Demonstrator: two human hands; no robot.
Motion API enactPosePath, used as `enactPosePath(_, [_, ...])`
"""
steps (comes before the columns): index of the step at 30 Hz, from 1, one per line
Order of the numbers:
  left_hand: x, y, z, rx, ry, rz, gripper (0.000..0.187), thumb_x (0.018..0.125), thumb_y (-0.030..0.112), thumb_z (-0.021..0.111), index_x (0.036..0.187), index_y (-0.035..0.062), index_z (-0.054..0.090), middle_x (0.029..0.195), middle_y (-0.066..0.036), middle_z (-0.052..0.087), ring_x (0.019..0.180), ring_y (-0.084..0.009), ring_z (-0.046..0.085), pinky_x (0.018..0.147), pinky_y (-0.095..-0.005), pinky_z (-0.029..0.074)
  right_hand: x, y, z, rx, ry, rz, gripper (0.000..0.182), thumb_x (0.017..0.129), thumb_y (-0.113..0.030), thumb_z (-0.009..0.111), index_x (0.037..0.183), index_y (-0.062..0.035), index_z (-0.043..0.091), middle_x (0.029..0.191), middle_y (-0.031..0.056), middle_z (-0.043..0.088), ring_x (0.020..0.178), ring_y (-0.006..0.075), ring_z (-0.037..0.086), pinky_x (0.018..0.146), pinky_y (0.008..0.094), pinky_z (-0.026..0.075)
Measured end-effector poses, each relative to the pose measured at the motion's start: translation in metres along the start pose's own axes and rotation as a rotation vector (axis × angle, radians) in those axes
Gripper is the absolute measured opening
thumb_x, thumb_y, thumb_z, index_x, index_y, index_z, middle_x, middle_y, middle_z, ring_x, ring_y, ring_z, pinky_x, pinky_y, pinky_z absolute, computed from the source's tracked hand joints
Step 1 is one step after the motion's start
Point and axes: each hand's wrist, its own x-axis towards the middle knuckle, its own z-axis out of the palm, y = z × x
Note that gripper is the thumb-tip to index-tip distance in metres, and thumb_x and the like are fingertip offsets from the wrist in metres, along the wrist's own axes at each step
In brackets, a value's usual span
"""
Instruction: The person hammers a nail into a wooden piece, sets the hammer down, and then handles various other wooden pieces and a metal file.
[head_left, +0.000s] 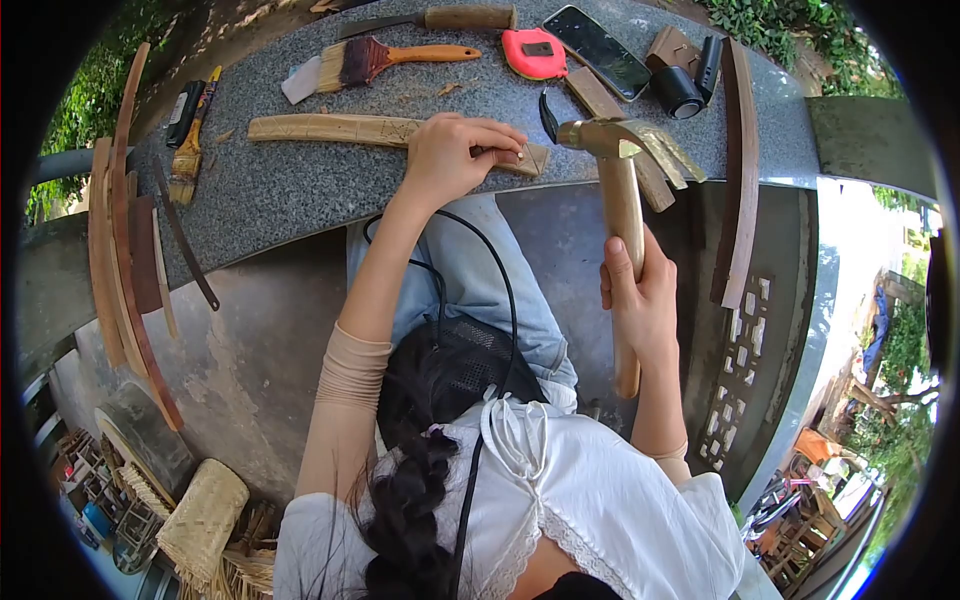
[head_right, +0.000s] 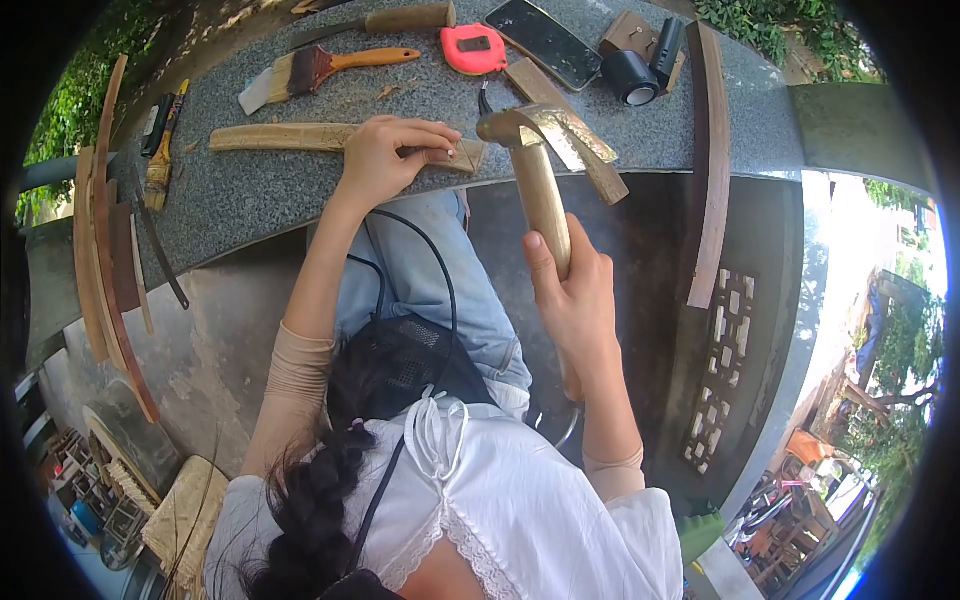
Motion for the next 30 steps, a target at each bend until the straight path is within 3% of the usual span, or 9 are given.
enactPosePath(2, [0.000,0.003,-0.002,0.013,-0.037,-0.040,0.003,0.078,0.019,0.077,0.079,0.0164,0.078,0.096,0.007,0.076,0.089,-0.0124,0.071,0.080,-0.0294,0.050,0.000,-0.004,0.002,0.020,0.039,-0.111,0.035,0.099,-0.038,0.059,0.098,-0.0029,0.061,0.058,0.0088,0.056,0.051,0.0172,0.057,0.051,0.0351,0.044])
enactPosePath(5, [0.000,0.006,-0.004,0.005,-0.035,-0.041,0.004,0.079,0.020,0.077,0.080,0.0166,0.078,0.096,0.007,0.076,0.090,-0.0125,0.071,0.079,-0.0295,0.050,0.001,0.001,0.017,-0.002,0.017,-0.122,0.035,0.099,-0.037,0.060,0.096,-0.0016,0.059,0.056,0.0129,0.055,0.049,0.0221,0.058,0.051,0.0377,0.044])
enactPosePath(8, [-0.002,-0.005,0.003,0.056,0.035,0.013,0.010,0.080,0.028,0.075,0.081,0.0184,0.079,0.091,0.011,0.075,0.071,-0.0141,0.067,0.075,-0.0288,0.049,0.004,0.004,0.017,-0.088,-0.047,-0.110,0.037,0.098,-0.037,0.062,0.094,-0.0003,0.058,0.055,0.0155,0.055,0.049,0.0282,0.060,0.051,0.0386,0.044])
enactPosePath(11, [0.000,0.008,-0.005,0.046,-0.055,-0.087,0.004,0.076,0.016,0.077,0.080,0.0154,0.078,0.097,0.007,0.076,0.088,-0.0134,0.071,0.079,-0.0300,0.050,0.001,-0.009,0.008,-0.063,-0.007,-0.124,0.035,0.097,-0.035,0.063,0.095,-0.0003,0.059,0.055,0.0133,0.054,0.047,0.0256,0.057,0.049,0.0356,0.043])
enactPosePath(15, [-0.001,0.003,-0.002,-0.012,-0.033,-0.049,0.005,0.076,0.014,0.077,0.080,0.0143,0.078,0.097,0.007,0.076,0.088,-0.0139,0.071,0.079,-0.0304,0.050,-0.001,0.000,0.021,0.100,0.053,-0.164,0.033,0.096,-0.032,0.063,0.099,0.0003,0.060,0.056,0.0151,0.055,0.048,0.0262,0.058,0.050,0.0361,0.043])
enactPosePath(17, [-0.001,0.003,-0.001,0.017,0.045,0.011,0.008,0.079,0.025,0.075,0.080,0.0181,0.079,0.089,0.010,0.075,0.073,-0.0138,0.067,0.075,-0.0290,0.049,0.004,0.000,0.023,-0.153,-0.049,-0.114,0.030,0.096,-0.030,0.063,0.095,-0.0006,0.059,0.057,0.0178,0.056,0.050,0.0340,0.060,0.052,0.0404,0.045])
enactPosePath(21, [-0.006,0.003,0.001,0.032,0.041,-0.004,0.007,0.079,0.024,0.075,0.079,0.0181,0.079,0.090,0.010,0.075,0.074,-0.0134,0.068,0.075,-0.0289,0.049,-0.002,-0.016,0.010,-0.085,-0.008,-0.125,0.033,0.097,-0.032,0.062,0.093,-0.0001,0.058,0.056,0.0147,0.055,0.049,0.0316,0.059,0.050,0.0377,0.044])
enactPosePath(23, [-0.001,0.002,0.000,-0.010,0.021,-0.017,0.007,0.078,0.024,0.075,0.080,0.0183,0.079,0.091,0.010,0.075,0.074,-0.0136,0.068,0.075,-0.0291,0.049,-0.003,-0.014,0.010,0.027,0.056,-0.187,0.033,0.097,-0.033,0.062,0.098,0.0002,0.059,0.055,0.0131,0.055,0.049,0.0221,0.059,0.051,0.0354,0.044])
enactPosePath(30, [-0.005,0.002,0.002,0.061,0.046,-0.048,0.009,0.079,0.027,0.075,0.080,0.0189,0.079,0.091,0.011,0.075,0.072,-0.0136,0.067,0.074,-0.0292,0.049,0.004,-0.008,0.012,-0.062,-0.046,-0.078,0.034,0.097,-0.034,0.063,0.096,-0.0003,0.061,0.056,0.0134,0.055,0.048,0.0245,0.057,0.051,0.0374,0.044])
